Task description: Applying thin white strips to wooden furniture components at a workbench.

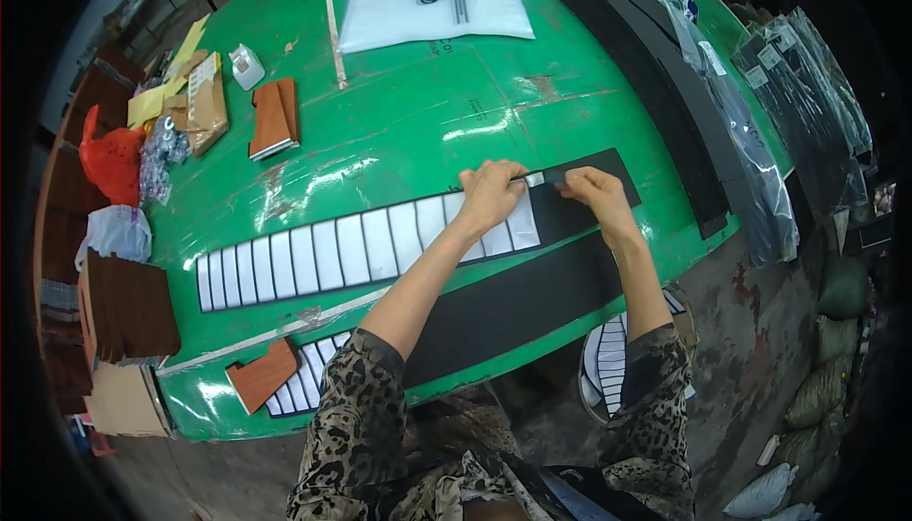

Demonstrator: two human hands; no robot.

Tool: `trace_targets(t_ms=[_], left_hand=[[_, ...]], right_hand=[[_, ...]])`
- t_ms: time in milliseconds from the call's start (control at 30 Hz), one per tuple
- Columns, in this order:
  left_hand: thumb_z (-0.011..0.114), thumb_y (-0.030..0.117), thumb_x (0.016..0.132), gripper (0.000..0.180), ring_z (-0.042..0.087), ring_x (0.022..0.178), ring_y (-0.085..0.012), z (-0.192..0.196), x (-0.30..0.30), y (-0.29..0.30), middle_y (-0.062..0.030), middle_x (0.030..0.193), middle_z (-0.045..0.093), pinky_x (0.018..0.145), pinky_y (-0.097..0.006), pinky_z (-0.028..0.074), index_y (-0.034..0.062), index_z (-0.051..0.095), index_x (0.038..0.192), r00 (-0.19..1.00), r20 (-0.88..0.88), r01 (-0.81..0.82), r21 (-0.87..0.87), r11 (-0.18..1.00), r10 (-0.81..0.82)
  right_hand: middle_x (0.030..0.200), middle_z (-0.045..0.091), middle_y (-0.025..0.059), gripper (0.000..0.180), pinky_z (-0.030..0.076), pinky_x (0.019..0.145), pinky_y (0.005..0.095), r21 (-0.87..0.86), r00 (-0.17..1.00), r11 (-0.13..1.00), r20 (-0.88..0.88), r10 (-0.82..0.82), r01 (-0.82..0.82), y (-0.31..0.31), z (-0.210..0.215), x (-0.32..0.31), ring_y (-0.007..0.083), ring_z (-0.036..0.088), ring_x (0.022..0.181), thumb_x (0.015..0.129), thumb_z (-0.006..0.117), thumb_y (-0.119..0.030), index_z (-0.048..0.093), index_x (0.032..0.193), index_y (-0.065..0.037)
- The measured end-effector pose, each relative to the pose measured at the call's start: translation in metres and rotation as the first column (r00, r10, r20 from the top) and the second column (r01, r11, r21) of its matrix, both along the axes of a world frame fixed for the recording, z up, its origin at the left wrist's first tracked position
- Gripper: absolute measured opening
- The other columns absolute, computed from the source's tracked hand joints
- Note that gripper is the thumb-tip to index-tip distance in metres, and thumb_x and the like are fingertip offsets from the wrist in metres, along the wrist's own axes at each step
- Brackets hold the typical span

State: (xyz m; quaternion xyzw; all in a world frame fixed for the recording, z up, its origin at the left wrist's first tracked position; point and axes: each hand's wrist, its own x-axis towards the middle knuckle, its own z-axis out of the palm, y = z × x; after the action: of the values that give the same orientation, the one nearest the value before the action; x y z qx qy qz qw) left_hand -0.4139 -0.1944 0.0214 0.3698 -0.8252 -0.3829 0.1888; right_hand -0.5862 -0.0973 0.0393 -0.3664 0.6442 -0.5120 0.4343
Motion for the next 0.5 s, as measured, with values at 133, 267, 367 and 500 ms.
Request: trace_targets(t_ms=[133, 267, 367, 500], left_hand=[[0.057, 0.014, 0.083, 0.029, 0.054, 0.095, -0.0228, 0.002, 0.017, 0.006, -0.0071, 0.1, 0.062, 0.091, -0.038, 0.03, 0.0077, 0.063, 0.11, 0.987, -0.054, -0.156, -0.134, 0.979, 0.149], [0.058, 0.018, 0.086, 0.03, 0.057, 0.094, -0.0218, 0.039, 0.052, 0.03, -0.0082, 0.099, 0.062, 0.087, -0.037, 0.039, 0.004, 0.061, 0.112, 0.945, -0.323, -0.035, 0.067, 0.997, 0.055], [0.059, 0.022, 0.087, 0.029, 0.059, 0.092, -0.0198, 0.073, 0.107, 0.064, -0.0094, 0.093, 0.064, 0.082, -0.034, 0.045, 0.0007, 0.063, 0.107, 0.914, -0.404, 0.091, 0.285, 0.954, 0.033], [0.064, 0.017, 0.084, 0.021, 0.062, 0.083, -0.0168, 0.083, 0.179, 0.11, -0.0096, 0.086, 0.066, 0.074, -0.03, 0.048, -0.0007, 0.066, 0.095, 0.922, -0.366, 0.023, 0.386, 0.922, 0.13]], right_hand=[[0.089, 0.064, 0.0027, 0.017, 0.048, 0.075, 0.0234, 0.018, 0.954, 0.99, 0.263, -0.142, 0.142, 0.003, 0.0, -0.002, 0.0099, 0.059, 0.078, 0.089, 0.061, -0.018, 0.064, 0.098, -0.003], [0.085, 0.062, 0.0007, 0.013, 0.045, 0.069, 0.0218, -0.135, 0.999, 0.99, 0.017, -0.036, 0.038, 0.016, 0.008, 0.043, 0.0097, 0.056, 0.074, 0.087, 0.062, -0.01, 0.066, 0.095, -0.001], [0.079, 0.064, 0.006, 0.011, 0.045, 0.062, 0.0235, -0.315, 0.911, 0.929, -0.41, 0.049, -0.192, 0.037, 0.044, 0.105, 0.0124, 0.058, 0.069, 0.077, 0.066, 0.002, 0.067, 0.088, 0.003], [0.075, 0.065, 0.0102, 0.021, 0.048, 0.058, 0.0289, -0.489, 0.704, 0.755, -0.708, -0.05, -0.438, 0.065, 0.05, 0.161, 0.0211, 0.062, 0.066, 0.066, 0.076, 0.002, 0.069, 0.085, -0.001]])
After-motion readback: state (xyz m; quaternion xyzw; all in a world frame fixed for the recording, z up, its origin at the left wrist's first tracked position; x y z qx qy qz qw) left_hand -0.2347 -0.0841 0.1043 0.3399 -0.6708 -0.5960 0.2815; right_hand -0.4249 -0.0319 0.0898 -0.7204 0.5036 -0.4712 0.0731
